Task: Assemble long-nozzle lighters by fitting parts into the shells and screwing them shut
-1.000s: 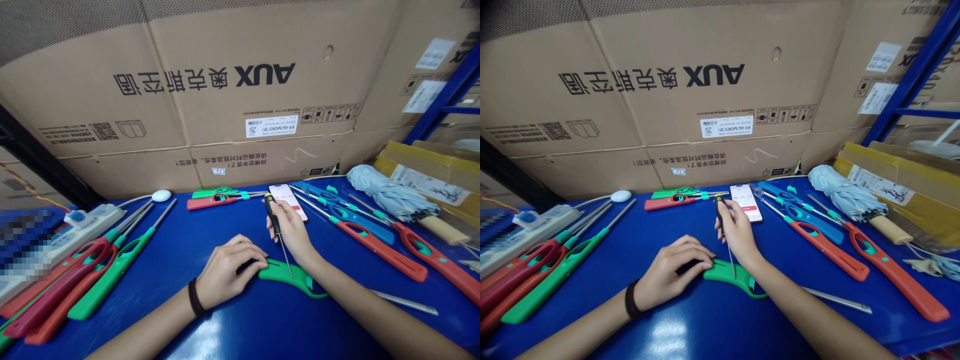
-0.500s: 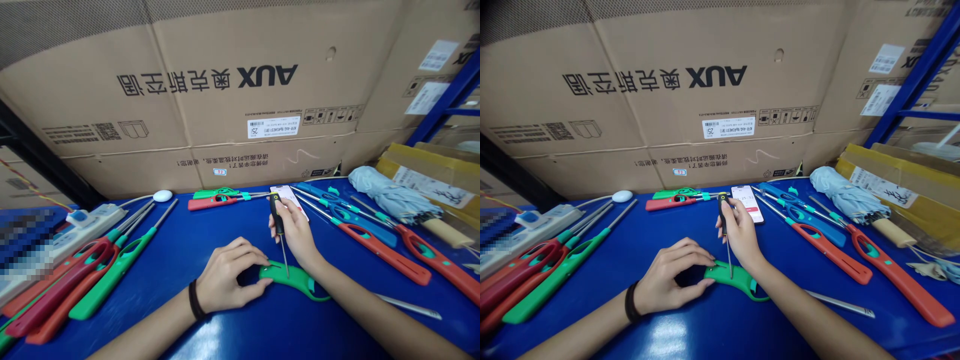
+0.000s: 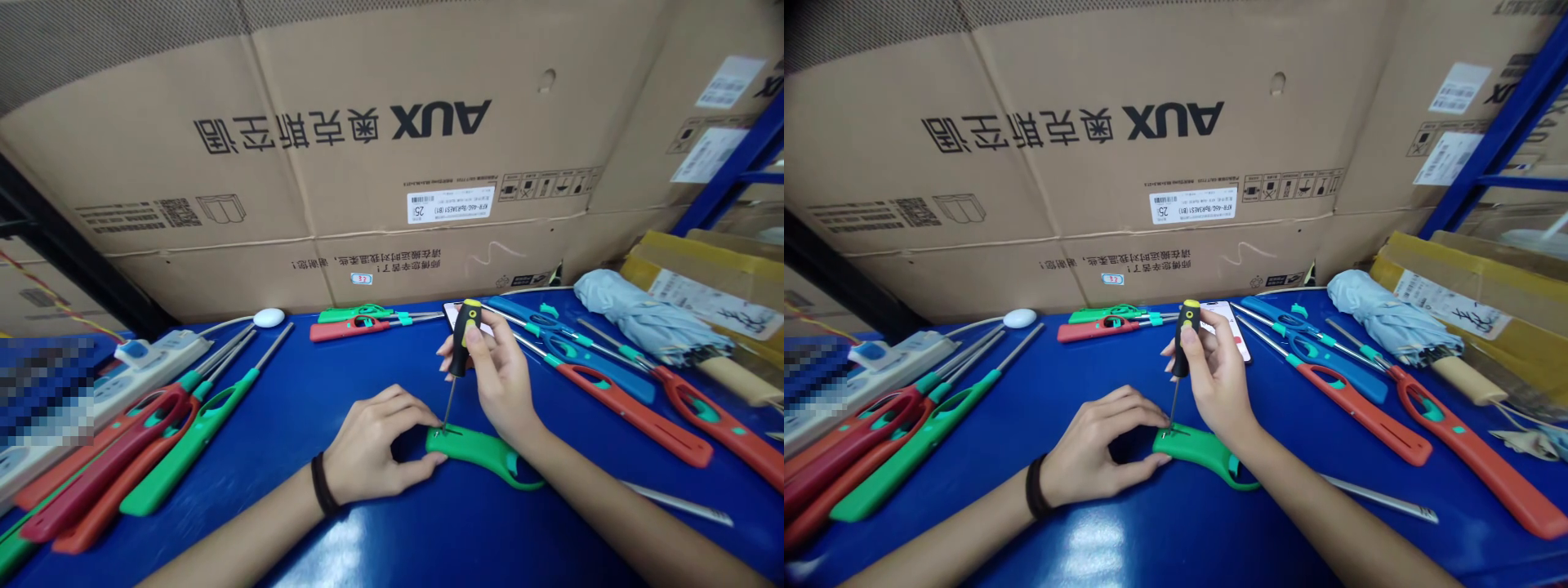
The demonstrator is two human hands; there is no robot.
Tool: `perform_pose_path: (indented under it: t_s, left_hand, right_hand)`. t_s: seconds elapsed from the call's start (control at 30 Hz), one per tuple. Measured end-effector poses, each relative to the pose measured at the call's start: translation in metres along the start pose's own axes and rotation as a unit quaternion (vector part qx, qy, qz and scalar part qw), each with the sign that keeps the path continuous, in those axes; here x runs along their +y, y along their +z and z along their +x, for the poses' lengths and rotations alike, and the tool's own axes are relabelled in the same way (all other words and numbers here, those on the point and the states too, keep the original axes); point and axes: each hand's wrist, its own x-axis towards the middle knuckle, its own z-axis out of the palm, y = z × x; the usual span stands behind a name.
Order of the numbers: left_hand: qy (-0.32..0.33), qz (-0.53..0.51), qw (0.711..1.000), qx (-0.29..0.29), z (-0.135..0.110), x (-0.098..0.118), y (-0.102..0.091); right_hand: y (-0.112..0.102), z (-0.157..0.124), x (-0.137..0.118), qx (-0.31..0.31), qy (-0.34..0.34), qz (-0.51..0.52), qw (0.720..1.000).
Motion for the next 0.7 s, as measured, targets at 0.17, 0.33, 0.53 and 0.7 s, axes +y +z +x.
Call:
perform_pose_path:
  t_s: [0.17, 0.33, 0.53, 0.7]
  left_hand:
    - [-0.003, 0.004, 1.000, 0.001, -0.0004, -0.0004, 0.0003]
    - [-0.005, 0.007, 1.000, 0.002, -0.0007, -0.0009, 0.0006]
    - [-0.008, 0.007, 1.000, -0.003, -0.0010, -0.0011, 0.0007]
    - [-0.012, 0.000, 1.000, -0.009, -0.0017, -0.0023, 0.0016]
  right_hand:
    - [0.0001, -0.0023, 0.0009, -0.003, -0.007, -0.006, 1.000]
    - [0.0002, -0.0036, 0.0008, -0.006, -0.013, -0.004, 1.000]
    - [0.0015, -0.0041, 0.0016, -0.008, -0.010, -0.002, 1.000]
    - [0.0030, -0.0060, 0.0023, -0.018, -0.012, 0.009, 1.000]
